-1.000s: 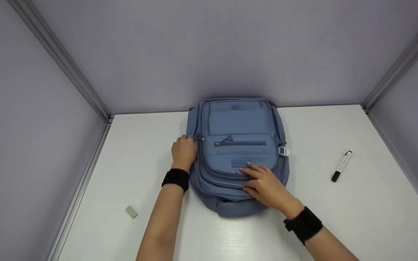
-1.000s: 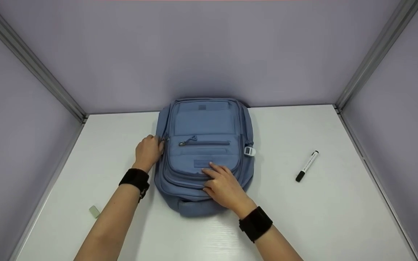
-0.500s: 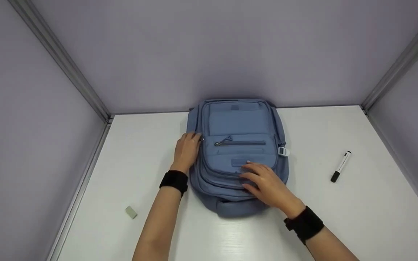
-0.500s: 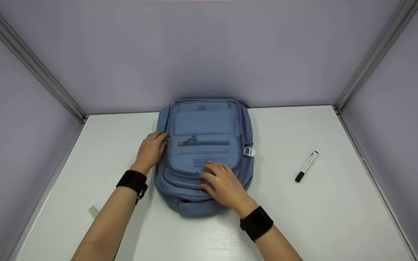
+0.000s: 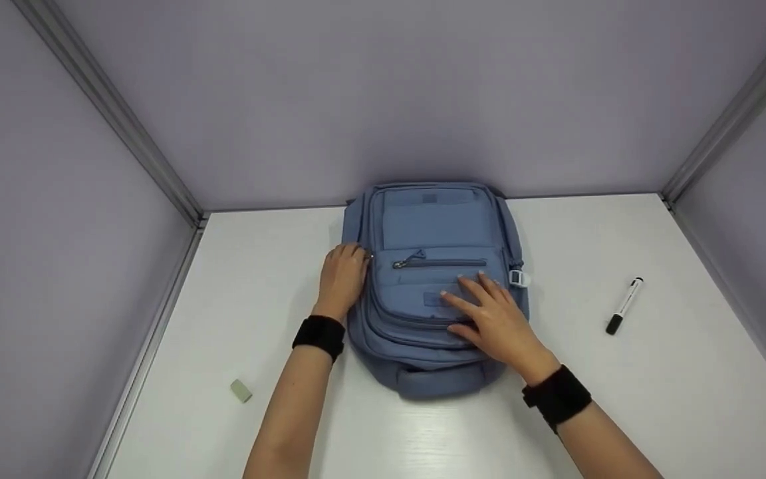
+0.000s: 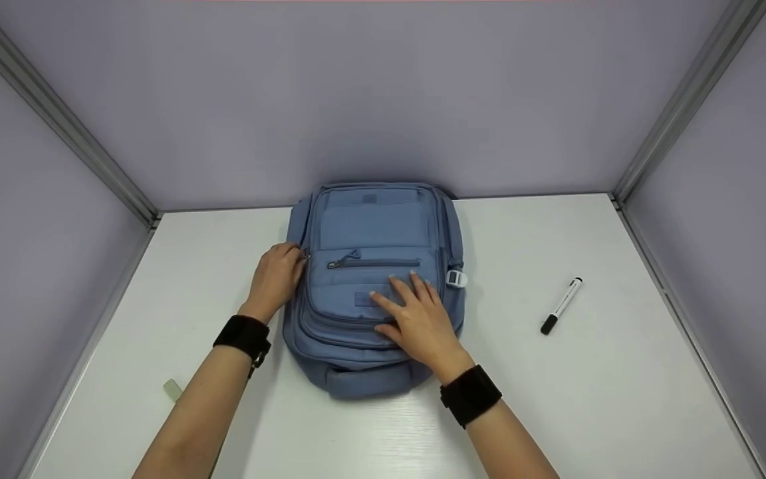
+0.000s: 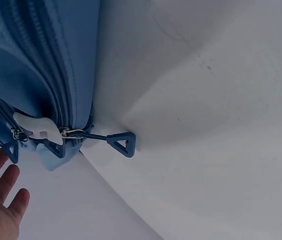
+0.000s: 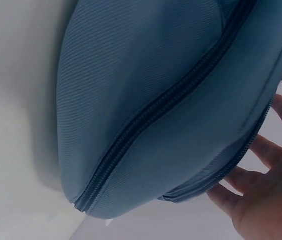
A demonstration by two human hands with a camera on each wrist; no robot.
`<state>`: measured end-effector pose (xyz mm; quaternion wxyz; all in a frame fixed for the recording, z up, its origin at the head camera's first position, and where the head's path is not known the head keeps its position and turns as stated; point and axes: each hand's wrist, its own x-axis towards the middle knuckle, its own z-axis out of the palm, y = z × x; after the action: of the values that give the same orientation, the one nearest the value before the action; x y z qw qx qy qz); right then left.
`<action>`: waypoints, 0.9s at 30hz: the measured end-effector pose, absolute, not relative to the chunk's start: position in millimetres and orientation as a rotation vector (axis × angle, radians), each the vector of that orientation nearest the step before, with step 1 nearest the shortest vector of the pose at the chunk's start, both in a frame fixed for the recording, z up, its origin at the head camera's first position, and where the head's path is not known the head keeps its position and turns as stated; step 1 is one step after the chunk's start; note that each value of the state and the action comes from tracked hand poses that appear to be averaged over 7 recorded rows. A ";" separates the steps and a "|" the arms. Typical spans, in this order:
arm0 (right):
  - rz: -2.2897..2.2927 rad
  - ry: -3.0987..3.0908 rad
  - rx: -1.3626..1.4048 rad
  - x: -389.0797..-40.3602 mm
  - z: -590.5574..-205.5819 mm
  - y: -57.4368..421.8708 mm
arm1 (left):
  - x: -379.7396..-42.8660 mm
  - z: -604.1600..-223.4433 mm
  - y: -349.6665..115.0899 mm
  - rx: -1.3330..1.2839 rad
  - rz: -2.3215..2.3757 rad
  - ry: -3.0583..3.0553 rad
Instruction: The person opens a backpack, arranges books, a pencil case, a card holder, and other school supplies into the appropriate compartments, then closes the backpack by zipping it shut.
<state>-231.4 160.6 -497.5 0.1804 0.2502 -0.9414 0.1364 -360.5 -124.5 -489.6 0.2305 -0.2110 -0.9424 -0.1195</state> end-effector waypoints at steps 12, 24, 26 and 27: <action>0.398 -2.728 0.672 -233.3 -504.3 156.9 | -339.4 -491.3 -120.1 -0.523 -0.314 -2.489; 0.439 -2.744 0.666 -237.4 -506.7 154.3 | -299.0 -491.0 -120.6 -0.568 -0.179 -2.490; 0.442 -2.742 0.664 -237.5 -507.1 153.7 | -292.0 -491.3 -120.9 -0.586 -0.155 -2.484; 0.447 -2.742 0.662 -237.6 -507.2 153.5 | -288.4 -491.3 -121.1 -0.592 -0.151 -2.482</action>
<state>-237.6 153.5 -507.2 0.1424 0.2294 -0.9503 0.1549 -288.4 -121.1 -491.3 0.2884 -0.2216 -0.9298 -0.0564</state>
